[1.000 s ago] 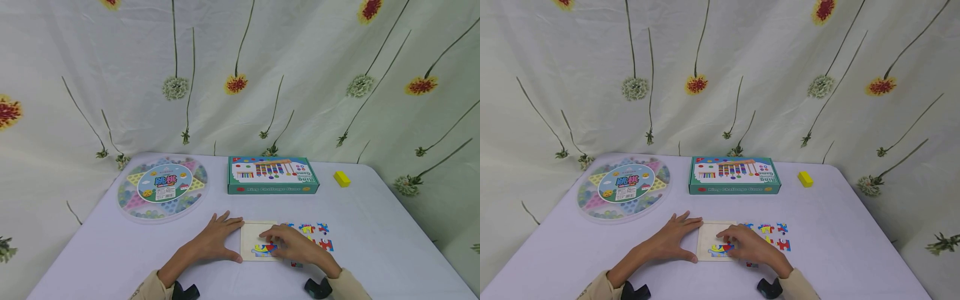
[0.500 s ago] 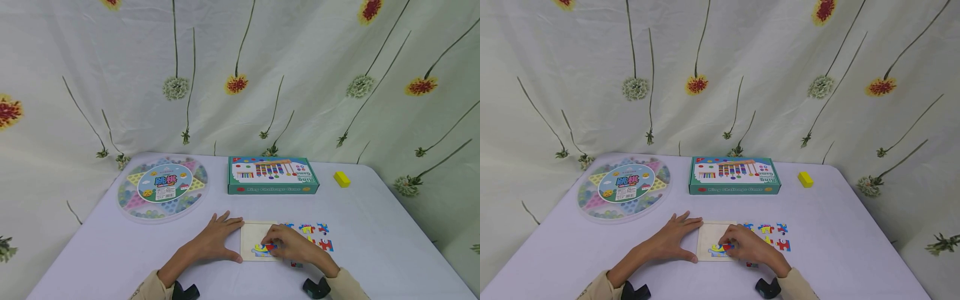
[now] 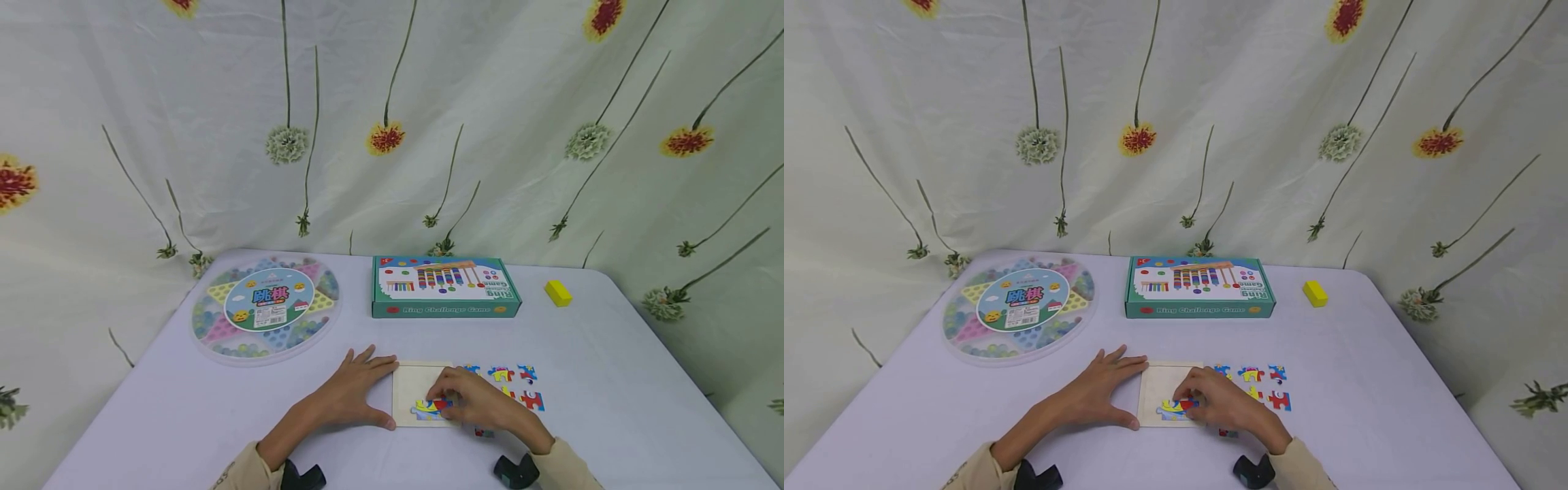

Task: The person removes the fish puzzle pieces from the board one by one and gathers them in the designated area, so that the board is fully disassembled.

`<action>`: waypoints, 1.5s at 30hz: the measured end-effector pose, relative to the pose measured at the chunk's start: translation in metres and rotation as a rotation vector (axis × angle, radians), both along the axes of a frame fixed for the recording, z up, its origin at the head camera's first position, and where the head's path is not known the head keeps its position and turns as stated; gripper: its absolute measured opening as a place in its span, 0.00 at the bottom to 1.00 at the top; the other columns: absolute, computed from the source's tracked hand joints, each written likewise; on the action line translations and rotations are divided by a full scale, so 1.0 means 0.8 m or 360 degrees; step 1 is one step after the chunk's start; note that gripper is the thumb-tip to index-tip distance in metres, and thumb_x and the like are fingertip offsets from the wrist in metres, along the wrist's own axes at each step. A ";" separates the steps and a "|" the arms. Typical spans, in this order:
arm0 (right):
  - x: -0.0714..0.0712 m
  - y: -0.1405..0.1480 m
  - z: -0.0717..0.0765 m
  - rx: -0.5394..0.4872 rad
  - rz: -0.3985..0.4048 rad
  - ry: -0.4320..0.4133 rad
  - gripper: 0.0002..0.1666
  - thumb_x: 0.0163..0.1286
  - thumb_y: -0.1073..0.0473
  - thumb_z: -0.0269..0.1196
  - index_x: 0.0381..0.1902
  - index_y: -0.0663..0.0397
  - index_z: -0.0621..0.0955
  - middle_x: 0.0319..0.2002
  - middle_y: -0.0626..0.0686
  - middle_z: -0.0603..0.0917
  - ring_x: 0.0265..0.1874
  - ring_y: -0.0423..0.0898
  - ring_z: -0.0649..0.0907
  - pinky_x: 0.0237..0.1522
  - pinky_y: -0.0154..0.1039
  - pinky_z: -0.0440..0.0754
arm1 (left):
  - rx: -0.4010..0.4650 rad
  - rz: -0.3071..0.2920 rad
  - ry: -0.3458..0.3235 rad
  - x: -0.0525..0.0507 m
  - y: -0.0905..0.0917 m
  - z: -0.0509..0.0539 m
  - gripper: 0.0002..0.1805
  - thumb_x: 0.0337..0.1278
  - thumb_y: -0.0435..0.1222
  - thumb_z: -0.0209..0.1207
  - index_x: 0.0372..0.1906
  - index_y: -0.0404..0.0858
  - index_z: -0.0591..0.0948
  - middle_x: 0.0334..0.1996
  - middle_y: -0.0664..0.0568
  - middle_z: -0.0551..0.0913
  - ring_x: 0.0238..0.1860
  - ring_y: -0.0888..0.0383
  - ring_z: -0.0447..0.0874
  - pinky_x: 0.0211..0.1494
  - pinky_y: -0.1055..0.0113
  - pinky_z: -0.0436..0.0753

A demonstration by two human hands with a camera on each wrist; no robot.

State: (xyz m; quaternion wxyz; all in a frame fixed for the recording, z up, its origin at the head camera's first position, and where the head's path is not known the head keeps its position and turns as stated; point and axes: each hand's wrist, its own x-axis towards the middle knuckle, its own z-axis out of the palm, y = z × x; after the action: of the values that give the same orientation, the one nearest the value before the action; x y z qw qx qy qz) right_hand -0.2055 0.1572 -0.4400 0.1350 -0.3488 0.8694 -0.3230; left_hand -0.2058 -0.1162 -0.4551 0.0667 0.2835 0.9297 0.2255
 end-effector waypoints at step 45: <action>0.004 -0.011 0.003 0.0077 -0.0074 0.0044 0.16 0.55 0.60 0.72 0.37 0.41 0.76 0.35 0.36 0.76 0.40 0.37 0.73 0.45 0.33 0.76 | 0.0017 -0.0007 -0.0004 0.000 0.000 0.003 0.53 0.35 0.66 0.67 0.69 0.43 0.69 0.70 0.53 0.66 0.74 0.40 0.47 0.72 0.34 0.42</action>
State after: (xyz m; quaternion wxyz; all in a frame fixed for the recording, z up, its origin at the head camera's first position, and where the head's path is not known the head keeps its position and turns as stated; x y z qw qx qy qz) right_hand -0.2023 0.1483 -0.4379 0.1239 -0.3295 0.8866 -0.3002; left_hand -0.2054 -0.1165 -0.4527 0.0669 0.2856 0.9277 0.2308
